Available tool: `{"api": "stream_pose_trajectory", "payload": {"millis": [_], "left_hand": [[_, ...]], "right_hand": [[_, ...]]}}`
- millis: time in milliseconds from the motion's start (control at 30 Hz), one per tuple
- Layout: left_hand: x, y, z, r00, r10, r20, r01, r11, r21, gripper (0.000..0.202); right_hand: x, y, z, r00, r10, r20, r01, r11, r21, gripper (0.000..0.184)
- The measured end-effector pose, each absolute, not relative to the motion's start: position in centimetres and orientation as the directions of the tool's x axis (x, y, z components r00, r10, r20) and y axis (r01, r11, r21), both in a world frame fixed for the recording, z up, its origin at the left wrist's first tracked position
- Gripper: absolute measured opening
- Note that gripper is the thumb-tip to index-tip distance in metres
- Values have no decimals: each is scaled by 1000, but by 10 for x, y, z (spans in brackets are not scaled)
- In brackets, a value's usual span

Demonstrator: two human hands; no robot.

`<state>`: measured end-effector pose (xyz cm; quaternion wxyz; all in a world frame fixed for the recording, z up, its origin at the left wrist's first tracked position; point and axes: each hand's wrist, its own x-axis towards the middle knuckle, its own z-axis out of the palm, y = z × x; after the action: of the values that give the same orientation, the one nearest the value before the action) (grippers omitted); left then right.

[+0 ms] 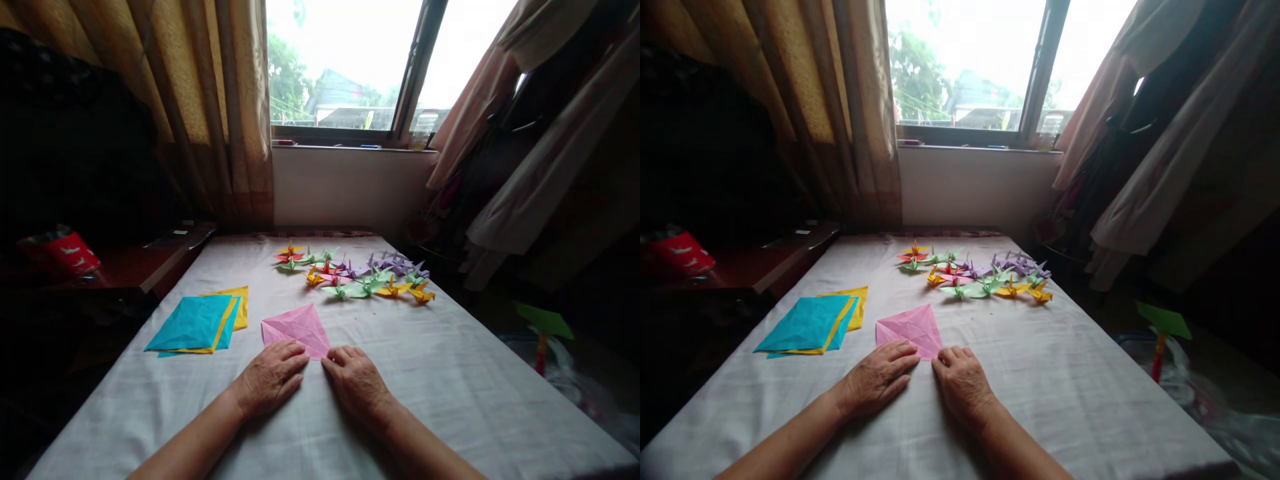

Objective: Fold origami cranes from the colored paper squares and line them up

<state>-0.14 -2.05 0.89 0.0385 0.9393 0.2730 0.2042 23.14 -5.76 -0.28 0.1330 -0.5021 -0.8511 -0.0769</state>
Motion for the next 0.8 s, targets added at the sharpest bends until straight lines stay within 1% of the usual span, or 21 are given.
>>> {"api": "stream_pose_trajectory", "payload": {"millis": [133, 333, 500, 800], "left_hand": [[-4, -18, 7, 776, 522, 355, 491, -852, 181, 34], [-13, -17, 7, 803, 554, 221, 530, -832, 160, 40], [-29, -16, 7, 787, 574, 226, 569, -817, 92, 38], [-71, -16, 8, 771, 596, 226, 616, -788, -25, 37]], "right_hand": [[234, -65, -5, -396, 862, 315, 903, 428, -35, 17], [229, -71, 2, -329, 901, 283, 929, 363, -75, 19], [227, -72, 7, -320, 914, 249, 935, 348, -76, 20], [228, -73, 4, -314, 910, 271, 930, 352, -104, 23]]}}
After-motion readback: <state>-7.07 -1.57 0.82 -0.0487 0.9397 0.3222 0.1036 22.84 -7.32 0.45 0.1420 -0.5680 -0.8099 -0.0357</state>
